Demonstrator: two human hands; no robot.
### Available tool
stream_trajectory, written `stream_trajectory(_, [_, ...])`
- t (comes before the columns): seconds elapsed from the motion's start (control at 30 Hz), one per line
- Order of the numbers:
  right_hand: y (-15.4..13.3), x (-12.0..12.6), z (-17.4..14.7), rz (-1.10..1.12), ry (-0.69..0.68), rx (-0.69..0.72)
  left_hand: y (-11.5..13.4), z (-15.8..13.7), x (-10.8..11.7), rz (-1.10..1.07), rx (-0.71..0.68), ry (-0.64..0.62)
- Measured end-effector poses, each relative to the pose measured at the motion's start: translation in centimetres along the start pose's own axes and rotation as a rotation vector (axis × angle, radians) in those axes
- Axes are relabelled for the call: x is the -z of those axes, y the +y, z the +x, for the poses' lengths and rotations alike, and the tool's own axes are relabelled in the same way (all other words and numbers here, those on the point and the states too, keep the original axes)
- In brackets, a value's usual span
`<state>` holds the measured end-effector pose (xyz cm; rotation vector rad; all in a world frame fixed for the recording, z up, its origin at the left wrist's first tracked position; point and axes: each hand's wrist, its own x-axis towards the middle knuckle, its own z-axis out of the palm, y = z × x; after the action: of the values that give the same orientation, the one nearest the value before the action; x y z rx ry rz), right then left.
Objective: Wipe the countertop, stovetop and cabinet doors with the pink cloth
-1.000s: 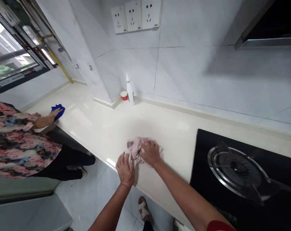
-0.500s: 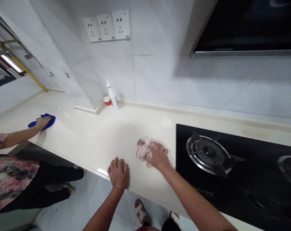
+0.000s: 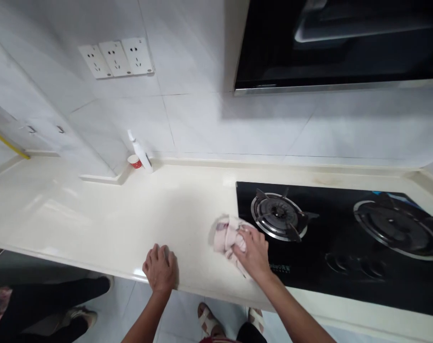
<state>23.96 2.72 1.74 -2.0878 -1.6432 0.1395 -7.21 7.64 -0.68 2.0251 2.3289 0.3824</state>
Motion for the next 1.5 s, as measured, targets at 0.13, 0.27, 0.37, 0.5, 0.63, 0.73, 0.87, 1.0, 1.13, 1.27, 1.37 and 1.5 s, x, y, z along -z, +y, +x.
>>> stream_trajectory(0.13, [1.8,-0.6,3.0,-0.168,0.017,-0.084,0.2,0.0,0.0,0.009,0.005,0.013])
stream_trajectory(0.27, [0.5,-1.0,1.2,-0.163,0.031,-0.082,0.3,0.1,0.2,0.017,0.003,0.029])
stream_trajectory(0.37, [1.2,-0.2,-2.6,-0.122,-0.029,0.060,0.3,0.2,0.2,0.017,0.002,0.022])
stream_trajectory(0.5, [8.0,2.7,-6.5,-0.166,-0.032,0.012,0.4,0.3,0.1,0.016,0.005,0.014])
stream_trajectory(0.63, [16.8,6.3,-7.0,-0.295,0.055,-0.303,0.7,0.5,0.3,0.006,0.016,0.005])
stream_trajectory(0.73, [18.8,7.2,-6.6,-0.336,0.073,-0.380,0.9,0.6,0.3,0.006,0.010,-0.003])
stream_trajectory(0.87, [14.2,5.1,-6.8,-0.288,0.072,-0.280,0.9,0.6,0.1,0.029,0.019,-0.028])
stream_trajectory(1.0, [6.8,1.2,-7.4,-0.134,0.007,-0.009,0.8,0.7,-0.1,0.052,0.012,-0.025])
stream_trajectory(1.13, [0.9,-2.1,-7.3,0.067,-0.173,0.366,1.0,0.9,0.3,0.077,0.002,-0.043])
stream_trajectory(1.27, [-2.1,-3.4,-6.9,0.152,-0.290,0.631,3.2,0.6,0.5,0.098,0.023,-0.086])
stream_trajectory(1.37, [-1.8,-2.8,-7.0,0.161,-0.297,0.683,6.3,-0.5,-0.2,0.103,-0.033,-0.077])
stream_trajectory(1.5, [2.6,-0.9,-8.8,0.172,-0.282,0.685,9.0,-1.8,-1.5,0.133,-0.086,0.021])
